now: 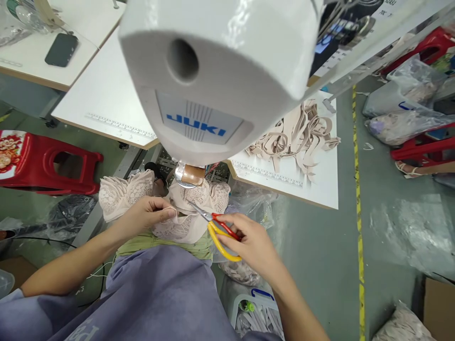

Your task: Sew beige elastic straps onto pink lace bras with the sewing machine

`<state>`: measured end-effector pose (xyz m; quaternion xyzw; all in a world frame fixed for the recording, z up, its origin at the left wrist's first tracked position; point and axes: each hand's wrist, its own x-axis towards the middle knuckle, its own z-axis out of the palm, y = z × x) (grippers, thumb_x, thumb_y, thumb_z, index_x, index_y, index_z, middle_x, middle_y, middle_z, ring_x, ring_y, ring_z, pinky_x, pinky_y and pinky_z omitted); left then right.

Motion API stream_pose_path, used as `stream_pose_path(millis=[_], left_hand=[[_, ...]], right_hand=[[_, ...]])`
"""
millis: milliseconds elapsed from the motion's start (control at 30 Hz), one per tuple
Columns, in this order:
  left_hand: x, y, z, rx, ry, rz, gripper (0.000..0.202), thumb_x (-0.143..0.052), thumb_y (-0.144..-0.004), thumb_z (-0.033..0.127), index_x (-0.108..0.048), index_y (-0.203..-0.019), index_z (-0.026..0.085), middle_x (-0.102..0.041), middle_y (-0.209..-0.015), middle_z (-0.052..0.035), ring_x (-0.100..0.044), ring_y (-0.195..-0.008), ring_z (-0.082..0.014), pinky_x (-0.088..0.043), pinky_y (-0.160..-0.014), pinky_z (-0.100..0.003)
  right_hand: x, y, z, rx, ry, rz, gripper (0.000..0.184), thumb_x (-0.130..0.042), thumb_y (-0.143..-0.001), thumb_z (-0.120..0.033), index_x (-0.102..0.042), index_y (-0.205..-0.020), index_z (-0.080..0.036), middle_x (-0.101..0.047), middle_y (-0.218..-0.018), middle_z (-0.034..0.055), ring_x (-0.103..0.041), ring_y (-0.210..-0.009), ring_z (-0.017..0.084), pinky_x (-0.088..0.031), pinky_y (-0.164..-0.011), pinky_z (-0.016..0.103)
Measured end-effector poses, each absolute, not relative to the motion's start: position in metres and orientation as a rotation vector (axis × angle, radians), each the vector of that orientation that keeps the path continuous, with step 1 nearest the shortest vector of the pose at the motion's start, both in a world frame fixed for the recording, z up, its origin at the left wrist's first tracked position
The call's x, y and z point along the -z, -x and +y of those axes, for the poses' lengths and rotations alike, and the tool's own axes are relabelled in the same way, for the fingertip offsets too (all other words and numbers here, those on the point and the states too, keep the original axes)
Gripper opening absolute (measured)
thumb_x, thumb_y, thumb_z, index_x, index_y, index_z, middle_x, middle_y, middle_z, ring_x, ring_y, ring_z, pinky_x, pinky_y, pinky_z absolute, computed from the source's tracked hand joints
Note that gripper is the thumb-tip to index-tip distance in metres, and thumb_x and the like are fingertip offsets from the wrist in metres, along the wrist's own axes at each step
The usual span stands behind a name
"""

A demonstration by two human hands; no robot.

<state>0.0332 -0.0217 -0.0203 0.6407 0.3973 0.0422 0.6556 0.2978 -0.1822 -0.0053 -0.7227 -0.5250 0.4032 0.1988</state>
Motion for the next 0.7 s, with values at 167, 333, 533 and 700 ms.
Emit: stream_pose_path(millis=[167,333,533,700], left_hand=[[0.02,-0.035,-0.019,-0.044,-1.413,0.926,0.043,-0.06,-0.088,0.056,-0.061,-0.072,0.016,-0.042,-0.063,0.0031,-0.037,-0.057,-0.0098,-0.027,-0.051,-0.022],[0.024,-0.044,-0.018,-0.015,-1.518,0.893,0.046,-0.057,-0.088,0.058,-0.058,-0.07,0.016,-0.041,-0.063,0.0031,-0.036,-0.06,-0.0111,-0.027,-0.055,-0.023],[0.024,-0.056,-0.019,-0.02,-1.488,0.905,0.05,-0.057,-0.084,0.065,-0.058,-0.07,0.017,-0.039,-0.062,0.0036,-0.034,-0.058,-0.0115,-0.026,-0.053,-0.023],[0.022,-0.059,-0.023,-0.039,-1.517,0.904,0.051,-0.057,-0.083,0.065,-0.053,-0.065,0.018,-0.039,-0.061,0.0039,-0.034,-0.058,-0.0119,-0.027,-0.055,-0.023]], right_hand=[[0.023,-0.36,-0.182,-0.786,2.379,-1.311,0.037,-0.066,-0.084,-0.05,-0.071,-0.112,-0.026,-0.073,-0.088,0.0023,-0.061,-0.064,0.016,-0.047,-0.06,0.029],[0.045,-0.424,-0.144,-0.329,2.493,-1.374,0.037,-0.063,-0.086,-0.046,-0.069,-0.113,-0.02,-0.073,-0.108,0.0081,-0.067,-0.087,0.022,-0.049,-0.077,0.034],[0.054,-0.463,-0.091,-0.082,2.405,-1.452,0.031,-0.052,-0.093,-0.032,-0.067,-0.115,-0.015,-0.067,-0.114,0.0143,-0.06,-0.107,0.025,-0.046,-0.094,0.036],[0.051,-0.486,-0.053,0.206,2.373,-1.521,0.042,-0.049,-0.085,-0.009,-0.064,-0.125,-0.012,-0.056,-0.13,0.0187,-0.049,-0.122,0.03,-0.038,-0.106,0.042]])
